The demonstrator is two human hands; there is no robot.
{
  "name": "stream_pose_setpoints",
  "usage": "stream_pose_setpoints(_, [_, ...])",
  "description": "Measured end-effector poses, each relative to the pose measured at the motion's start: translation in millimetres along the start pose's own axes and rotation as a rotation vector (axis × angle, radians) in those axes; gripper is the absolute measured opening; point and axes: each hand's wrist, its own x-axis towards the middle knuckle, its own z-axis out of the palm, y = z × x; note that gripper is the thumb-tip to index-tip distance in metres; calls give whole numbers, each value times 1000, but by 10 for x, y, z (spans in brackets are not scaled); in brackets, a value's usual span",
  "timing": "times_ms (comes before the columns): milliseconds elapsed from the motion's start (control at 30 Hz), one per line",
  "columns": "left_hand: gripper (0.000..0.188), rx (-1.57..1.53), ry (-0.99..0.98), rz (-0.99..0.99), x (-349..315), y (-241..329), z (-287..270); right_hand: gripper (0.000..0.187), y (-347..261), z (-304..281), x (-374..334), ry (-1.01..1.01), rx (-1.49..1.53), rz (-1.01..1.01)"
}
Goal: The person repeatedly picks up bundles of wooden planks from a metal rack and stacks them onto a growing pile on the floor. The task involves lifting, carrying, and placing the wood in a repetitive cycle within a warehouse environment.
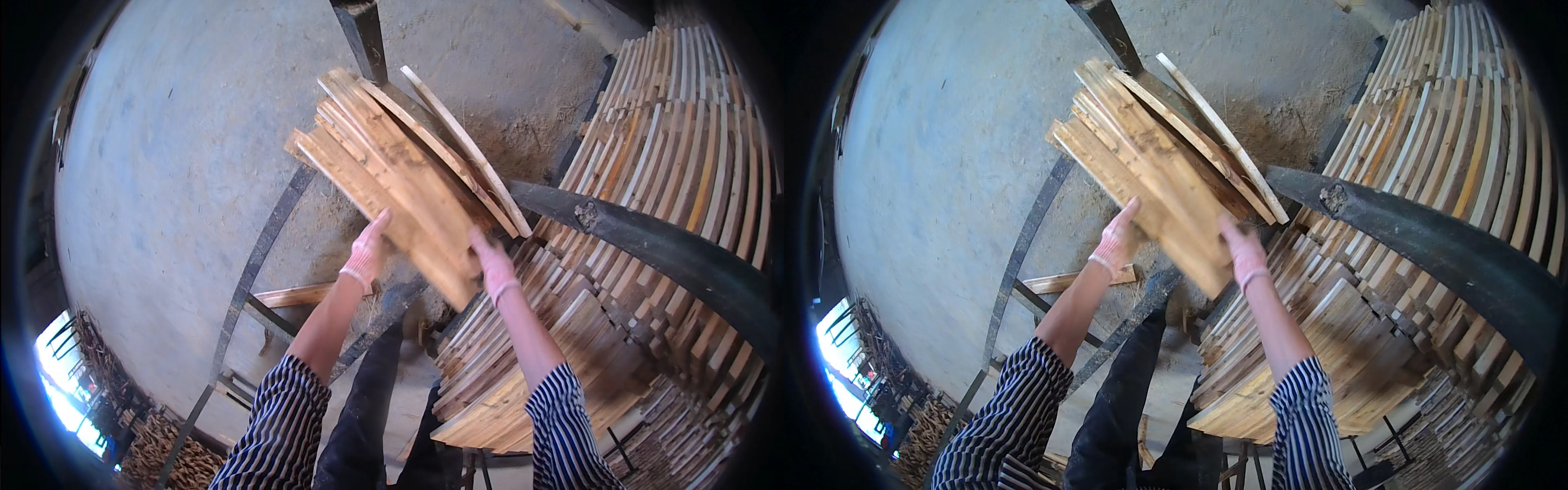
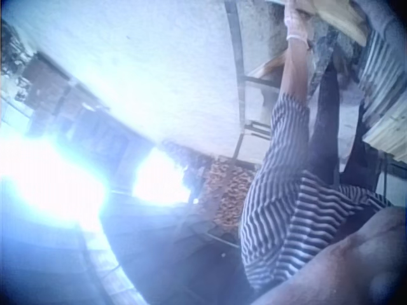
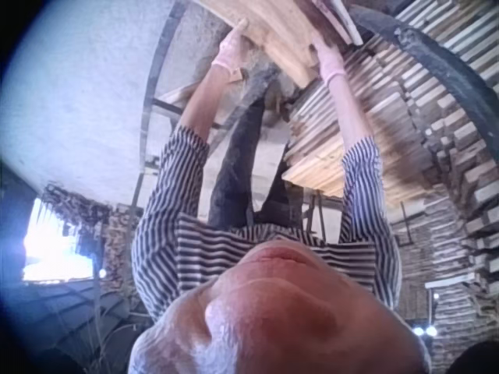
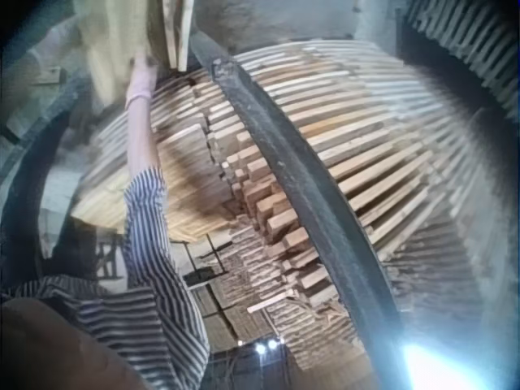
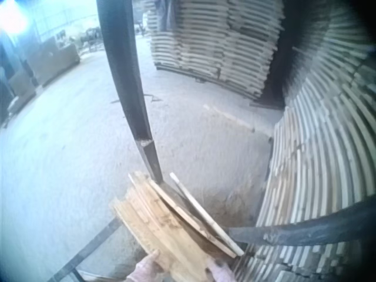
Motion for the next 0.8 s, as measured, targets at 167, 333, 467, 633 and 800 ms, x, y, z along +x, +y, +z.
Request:
stream_pose_setpoints(167, [63,-370,-288,-330,-442,303,237,121,414,-175,192,-473,-296,53])
stream_pose_setpoints(333, [49,-48,-85,-51,-548,372,39,112,-319,531,-120,-575,-351,-28])
stream_pose_setpoints(467, [46,-177,-274,-31,-809,307,-306,109,-52,320,-423,-570,-149,-21])
stream_pose_setpoints(633, [69,-128,-18,-25,-1188,-186,340,98,481,-184,-966,-553,39,39])
stream_pose_setpoints(800, [83,-202,-223,-226,-1484,-486,725,106,650,-241,-1559,-561,171,55])
